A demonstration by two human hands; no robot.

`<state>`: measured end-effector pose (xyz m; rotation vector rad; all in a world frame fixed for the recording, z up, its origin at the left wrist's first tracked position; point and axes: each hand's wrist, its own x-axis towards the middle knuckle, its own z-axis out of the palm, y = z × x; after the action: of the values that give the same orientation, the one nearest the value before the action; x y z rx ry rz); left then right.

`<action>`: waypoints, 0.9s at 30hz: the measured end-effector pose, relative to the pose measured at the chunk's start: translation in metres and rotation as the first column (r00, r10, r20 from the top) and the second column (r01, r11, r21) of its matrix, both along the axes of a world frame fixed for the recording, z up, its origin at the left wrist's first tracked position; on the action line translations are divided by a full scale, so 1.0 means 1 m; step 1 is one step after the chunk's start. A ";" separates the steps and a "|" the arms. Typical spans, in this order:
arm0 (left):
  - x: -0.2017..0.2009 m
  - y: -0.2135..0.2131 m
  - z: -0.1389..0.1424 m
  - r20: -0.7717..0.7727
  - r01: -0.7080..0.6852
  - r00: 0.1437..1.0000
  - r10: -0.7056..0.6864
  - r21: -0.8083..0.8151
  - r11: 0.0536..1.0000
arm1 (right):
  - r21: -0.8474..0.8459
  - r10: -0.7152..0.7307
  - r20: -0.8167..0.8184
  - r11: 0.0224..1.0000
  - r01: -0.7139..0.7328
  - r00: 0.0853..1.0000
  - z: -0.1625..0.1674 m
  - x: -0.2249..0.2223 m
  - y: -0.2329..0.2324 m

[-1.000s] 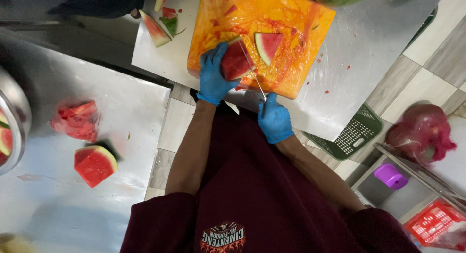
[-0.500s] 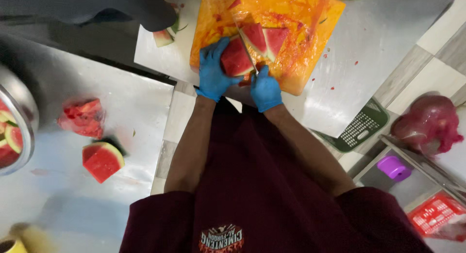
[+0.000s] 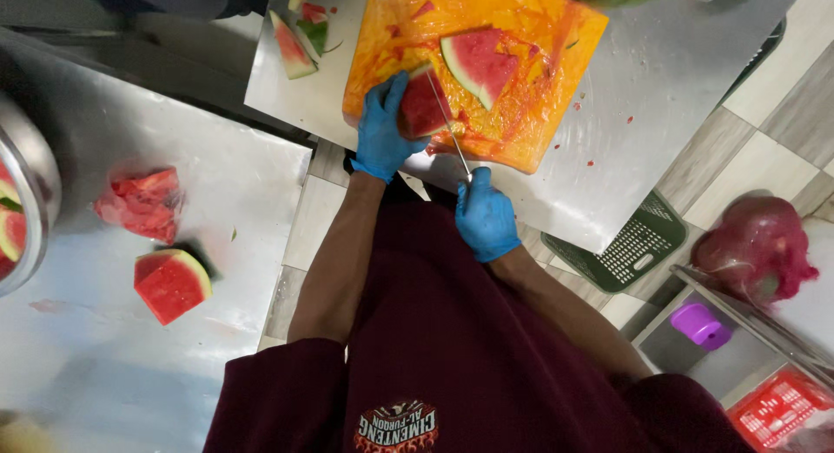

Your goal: The person cuts watermelon slices into smaller triangular pieces on an orange cutting board using a knife. They repeatedly slice wedges, remove rind, and transfer pieces to a metal bowl. The process continues with multiple watermelon halves.

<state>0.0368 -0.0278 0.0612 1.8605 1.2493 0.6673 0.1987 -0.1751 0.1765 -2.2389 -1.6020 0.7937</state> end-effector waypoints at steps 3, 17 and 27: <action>0.002 0.000 -0.002 0.006 -0.012 1.000 0.012 0.016 1.000 | -0.068 0.001 0.037 0.998 0.002 0.999 -0.006 0.004 0.004; -0.001 0.009 0.005 -0.033 0.000 0.999 0.002 0.066 0.998 | -0.030 0.004 0.002 1.000 -0.004 1.000 -0.081 0.006 0.033; -0.006 0.008 0.019 0.072 -0.017 0.997 0.018 -0.015 1.000 | -0.284 -0.269 -0.545 0.950 0.127 0.794 -0.082 0.038 0.064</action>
<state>0.0305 -0.0198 0.0799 1.7996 1.2223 0.7272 0.2369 -0.1107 0.0943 -1.9721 -1.0018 1.4882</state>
